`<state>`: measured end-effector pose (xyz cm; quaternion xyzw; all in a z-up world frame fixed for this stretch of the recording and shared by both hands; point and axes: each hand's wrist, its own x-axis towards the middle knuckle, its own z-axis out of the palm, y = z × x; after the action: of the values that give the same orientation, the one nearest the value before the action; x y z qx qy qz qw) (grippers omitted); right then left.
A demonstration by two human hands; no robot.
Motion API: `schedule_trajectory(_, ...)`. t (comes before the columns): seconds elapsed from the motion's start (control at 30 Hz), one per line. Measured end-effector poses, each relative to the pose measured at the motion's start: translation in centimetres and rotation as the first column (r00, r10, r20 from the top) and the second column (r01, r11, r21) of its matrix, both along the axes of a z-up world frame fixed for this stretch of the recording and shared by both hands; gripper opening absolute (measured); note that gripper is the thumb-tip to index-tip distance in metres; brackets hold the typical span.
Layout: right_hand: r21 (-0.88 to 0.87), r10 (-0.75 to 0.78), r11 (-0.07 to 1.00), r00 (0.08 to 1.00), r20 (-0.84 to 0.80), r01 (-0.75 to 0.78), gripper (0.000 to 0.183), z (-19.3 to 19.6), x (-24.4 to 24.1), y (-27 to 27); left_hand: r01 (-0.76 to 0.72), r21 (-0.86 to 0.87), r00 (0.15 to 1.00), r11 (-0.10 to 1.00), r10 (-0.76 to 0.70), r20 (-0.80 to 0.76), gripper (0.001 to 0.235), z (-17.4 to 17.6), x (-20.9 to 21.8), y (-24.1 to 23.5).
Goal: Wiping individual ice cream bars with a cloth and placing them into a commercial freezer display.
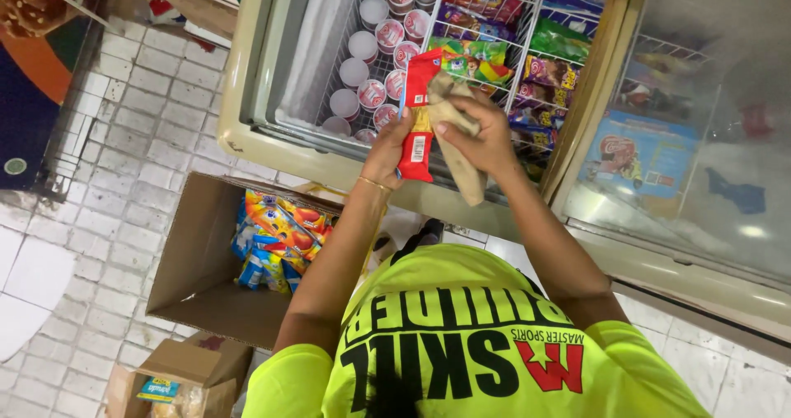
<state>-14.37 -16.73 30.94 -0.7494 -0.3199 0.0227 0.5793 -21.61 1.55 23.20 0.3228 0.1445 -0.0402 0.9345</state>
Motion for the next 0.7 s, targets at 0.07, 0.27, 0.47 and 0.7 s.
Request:
schedule_trajectory(0.07,0.022,0.055,0.998,0.998,-0.04,-0.054,0.036,-0.3,-0.6,0.6,-0.053,-0.035,0.998,0.998,0.053,-0.021,0.05,1.5,0.2,0.4)
schedule_trajectory(0.27,-0.12,0.347,0.932,0.938,0.027,-0.341,0.039,1.0,-2.2,1.0,-0.303,-0.067,0.953,0.951,0.304,0.014,0.045,1.9,-2.0,3.8)
schedule_trajectory(0.47,-0.139,0.404,0.9,0.91,-0.096,-0.414,0.04,0.1,-2.3,-0.4,-0.67,-0.084,0.74,0.737,0.673,0.0,0.033,4.0,-13.4,10.8)
schedule_trajectory(0.7,0.089,0.226,0.974,0.875,-0.428,-0.208,0.037,-0.3,-1.2,-1.3,-0.852,-0.156,0.523,0.5,0.8,-0.294,0.027,-5.3,-28.8,15.8)
